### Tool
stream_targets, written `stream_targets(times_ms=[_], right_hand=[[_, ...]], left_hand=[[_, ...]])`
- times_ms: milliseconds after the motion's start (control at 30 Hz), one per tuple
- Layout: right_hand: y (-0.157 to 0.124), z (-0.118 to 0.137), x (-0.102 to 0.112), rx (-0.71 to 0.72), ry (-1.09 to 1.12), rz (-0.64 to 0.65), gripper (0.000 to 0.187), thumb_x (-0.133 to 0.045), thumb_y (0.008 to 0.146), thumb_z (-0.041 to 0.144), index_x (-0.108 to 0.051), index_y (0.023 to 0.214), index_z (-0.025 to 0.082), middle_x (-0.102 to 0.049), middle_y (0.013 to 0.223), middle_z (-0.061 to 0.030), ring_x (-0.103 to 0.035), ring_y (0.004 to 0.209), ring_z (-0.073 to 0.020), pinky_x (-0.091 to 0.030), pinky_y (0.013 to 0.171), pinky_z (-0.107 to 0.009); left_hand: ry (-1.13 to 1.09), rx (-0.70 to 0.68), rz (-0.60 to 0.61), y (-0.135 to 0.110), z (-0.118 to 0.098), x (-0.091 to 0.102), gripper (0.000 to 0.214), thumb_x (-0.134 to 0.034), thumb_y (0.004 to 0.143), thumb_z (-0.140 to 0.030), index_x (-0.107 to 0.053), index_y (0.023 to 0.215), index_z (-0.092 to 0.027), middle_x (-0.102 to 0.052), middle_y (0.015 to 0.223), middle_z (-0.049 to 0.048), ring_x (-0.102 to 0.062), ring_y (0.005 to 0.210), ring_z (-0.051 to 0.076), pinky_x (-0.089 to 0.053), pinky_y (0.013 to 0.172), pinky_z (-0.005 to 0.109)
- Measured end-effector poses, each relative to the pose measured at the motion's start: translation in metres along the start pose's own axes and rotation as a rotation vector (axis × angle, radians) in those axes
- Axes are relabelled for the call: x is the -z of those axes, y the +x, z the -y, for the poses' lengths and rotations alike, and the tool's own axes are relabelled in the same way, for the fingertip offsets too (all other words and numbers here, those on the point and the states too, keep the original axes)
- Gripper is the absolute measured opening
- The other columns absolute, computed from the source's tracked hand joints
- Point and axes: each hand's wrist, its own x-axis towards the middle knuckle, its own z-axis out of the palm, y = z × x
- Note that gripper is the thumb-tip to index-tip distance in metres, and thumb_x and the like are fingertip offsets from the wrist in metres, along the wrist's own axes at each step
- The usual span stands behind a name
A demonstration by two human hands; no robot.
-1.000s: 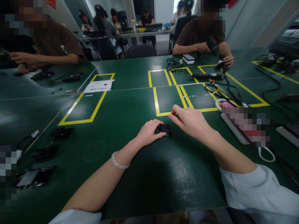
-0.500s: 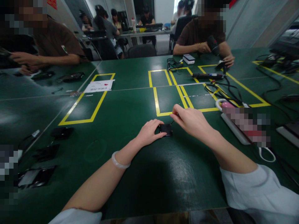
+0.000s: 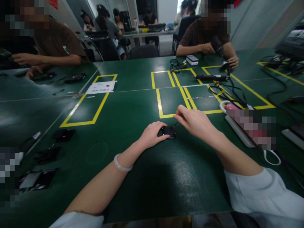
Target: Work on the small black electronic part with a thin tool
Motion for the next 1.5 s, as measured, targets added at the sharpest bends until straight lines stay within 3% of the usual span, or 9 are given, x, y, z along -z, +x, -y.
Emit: stream_targets(times_ms=[1300, 1500], right_hand=[[-0.0012, 0.0003, 0.0010, 0.060, 0.044, -0.007, 0.019, -0.036, 0.094, 0.030, -0.048, 0.103, 0.019, -0.067, 0.079, -0.0025, -0.059, 0.066, -0.0173, -0.023, 0.053, -0.027], [0.0003, 0.0009, 0.0007, 0.030, 0.009, 0.010, 0.027, -0.033, 0.097, 0.039, -0.050, 0.098, 0.019, -0.066, 0.073, -0.0034, -0.059, 0.065, -0.0181, -0.022, 0.053, -0.027]], left_hand=[[0.002, 0.012, -0.002, -0.0006, -0.0001, 0.0003, 0.037, -0.056, 0.088, -0.051, -0.055, 0.111, -0.022, -0.061, 0.108, 0.0055, -0.057, 0.098, 0.024, -0.046, 0.085, 0.037], [0.001, 0.006, -0.001, -0.0002, 0.0001, 0.0004, 0.037, -0.057, 0.088, -0.050, -0.054, 0.112, -0.021, -0.061, 0.107, 0.0055, -0.057, 0.098, 0.024, -0.045, 0.086, 0.038]])
